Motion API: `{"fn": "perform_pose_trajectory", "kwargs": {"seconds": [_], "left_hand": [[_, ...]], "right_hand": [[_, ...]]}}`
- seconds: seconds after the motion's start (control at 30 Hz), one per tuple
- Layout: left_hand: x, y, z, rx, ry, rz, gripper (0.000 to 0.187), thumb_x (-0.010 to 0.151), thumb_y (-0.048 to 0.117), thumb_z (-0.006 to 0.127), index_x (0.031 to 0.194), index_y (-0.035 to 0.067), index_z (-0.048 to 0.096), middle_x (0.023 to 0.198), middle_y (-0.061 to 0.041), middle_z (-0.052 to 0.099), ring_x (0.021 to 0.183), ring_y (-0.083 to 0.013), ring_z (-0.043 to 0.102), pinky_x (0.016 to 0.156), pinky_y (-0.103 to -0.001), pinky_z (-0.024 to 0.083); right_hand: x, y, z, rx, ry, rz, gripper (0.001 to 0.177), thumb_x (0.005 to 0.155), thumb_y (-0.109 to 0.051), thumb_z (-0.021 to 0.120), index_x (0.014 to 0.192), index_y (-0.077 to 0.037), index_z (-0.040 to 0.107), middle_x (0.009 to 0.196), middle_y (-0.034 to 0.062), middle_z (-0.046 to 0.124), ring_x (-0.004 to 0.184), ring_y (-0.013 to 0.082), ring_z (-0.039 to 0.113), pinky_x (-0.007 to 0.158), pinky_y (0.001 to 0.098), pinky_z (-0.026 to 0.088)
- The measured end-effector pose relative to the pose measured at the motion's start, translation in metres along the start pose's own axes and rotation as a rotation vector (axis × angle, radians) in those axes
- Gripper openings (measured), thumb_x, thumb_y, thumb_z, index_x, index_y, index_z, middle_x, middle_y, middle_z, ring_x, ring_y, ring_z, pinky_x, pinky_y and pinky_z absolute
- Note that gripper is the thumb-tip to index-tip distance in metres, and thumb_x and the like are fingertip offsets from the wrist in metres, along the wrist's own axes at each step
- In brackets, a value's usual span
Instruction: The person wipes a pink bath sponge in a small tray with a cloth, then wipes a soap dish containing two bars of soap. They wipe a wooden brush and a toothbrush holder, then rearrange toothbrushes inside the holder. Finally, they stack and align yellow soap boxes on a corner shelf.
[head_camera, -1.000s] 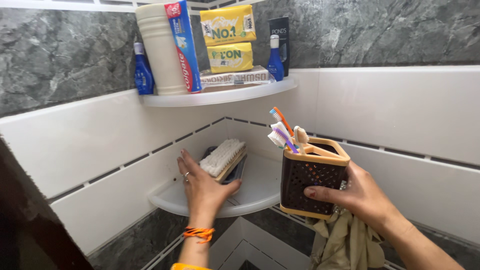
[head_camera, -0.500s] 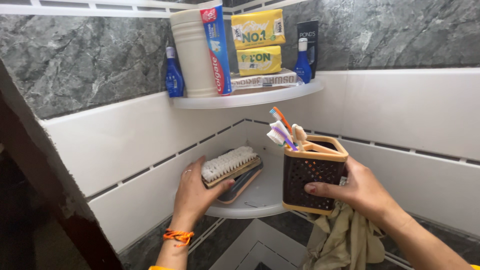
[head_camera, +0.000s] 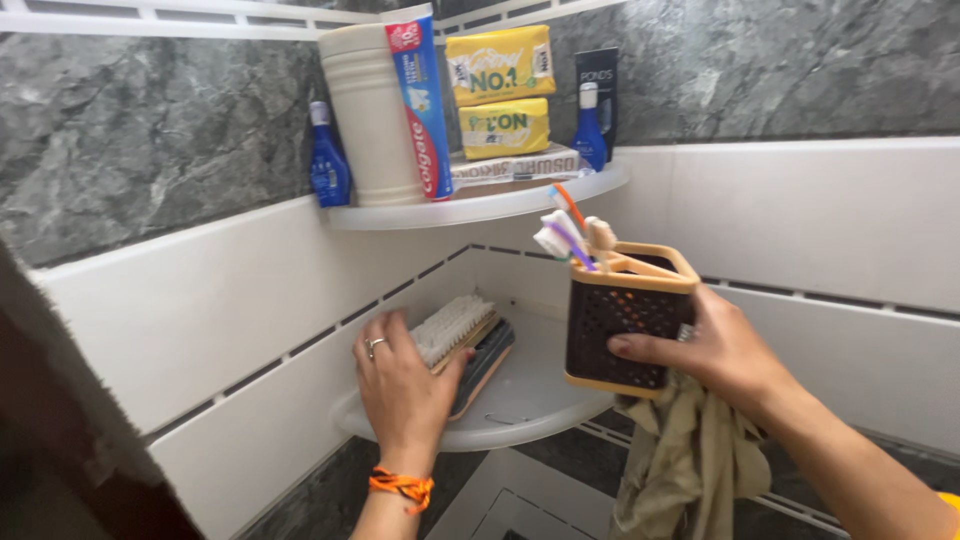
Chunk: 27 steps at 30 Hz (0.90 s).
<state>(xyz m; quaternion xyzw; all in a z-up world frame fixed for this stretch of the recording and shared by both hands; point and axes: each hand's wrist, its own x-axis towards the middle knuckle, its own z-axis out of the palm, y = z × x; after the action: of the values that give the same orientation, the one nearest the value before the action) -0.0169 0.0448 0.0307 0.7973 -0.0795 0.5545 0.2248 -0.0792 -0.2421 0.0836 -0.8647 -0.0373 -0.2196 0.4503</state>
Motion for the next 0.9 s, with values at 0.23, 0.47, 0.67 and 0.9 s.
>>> {"fn": "perform_pose_trajectory", "kwargs": {"seconds": [0.23, 0.47, 0.67, 0.9], "left_hand": [[-0.015, 0.06, 0.045, -0.625, -0.38, -0.046, 0.059, 0.081, 0.016, 0.076, 0.135, 0.001, 0.057, 0.117, -0.025, 0.071, 0.112, -0.0416, 0.066, 0.092, -0.048, 0.053], [-0.025, 0.067, 0.079, -0.575, -0.51, -0.195, 0.067, 0.073, 0.013, 0.082, 0.133, 0.001, 0.054, 0.105, -0.027, 0.072, 0.103, -0.0441, 0.068, 0.084, -0.05, 0.055], [-0.029, 0.067, 0.09, -0.495, -0.504, -0.198, 0.07, 0.072, 0.01, 0.083, 0.134, -0.002, 0.052, 0.106, -0.028, 0.07, 0.103, -0.0451, 0.067, 0.083, -0.05, 0.055], [-0.025, 0.082, 0.091, -0.445, -0.539, -0.235, 0.064, 0.074, 0.011, 0.083, 0.13, 0.0, 0.054, 0.105, -0.027, 0.071, 0.103, -0.0442, 0.067, 0.083, -0.049, 0.055]], "right_hand": [[0.051, 0.035, 0.032, -0.062, 0.001, -0.19, 0.107, 0.051, -0.05, 0.093, 0.139, -0.004, 0.054, 0.126, 0.0136, 0.071, 0.12, 0.0217, 0.065, 0.105, 0.0355, 0.047], [0.082, 0.069, 0.056, 0.182, -0.181, -0.111, 0.106, 0.051, -0.036, 0.095, 0.14, 0.0, 0.049, 0.126, 0.0169, 0.071, 0.119, 0.0252, 0.068, 0.103, 0.0349, 0.05], [0.093, 0.08, 0.059, 0.14, -0.279, -0.134, 0.096, 0.05, -0.025, 0.095, 0.135, 0.0, 0.057, 0.123, 0.0168, 0.072, 0.115, 0.0243, 0.069, 0.101, 0.0334, 0.051], [0.094, 0.094, 0.045, 0.017, -0.246, -0.035, 0.081, 0.053, -0.024, 0.093, 0.125, 0.004, 0.066, 0.114, 0.0167, 0.078, 0.106, 0.0246, 0.075, 0.096, 0.0326, 0.055]]}}
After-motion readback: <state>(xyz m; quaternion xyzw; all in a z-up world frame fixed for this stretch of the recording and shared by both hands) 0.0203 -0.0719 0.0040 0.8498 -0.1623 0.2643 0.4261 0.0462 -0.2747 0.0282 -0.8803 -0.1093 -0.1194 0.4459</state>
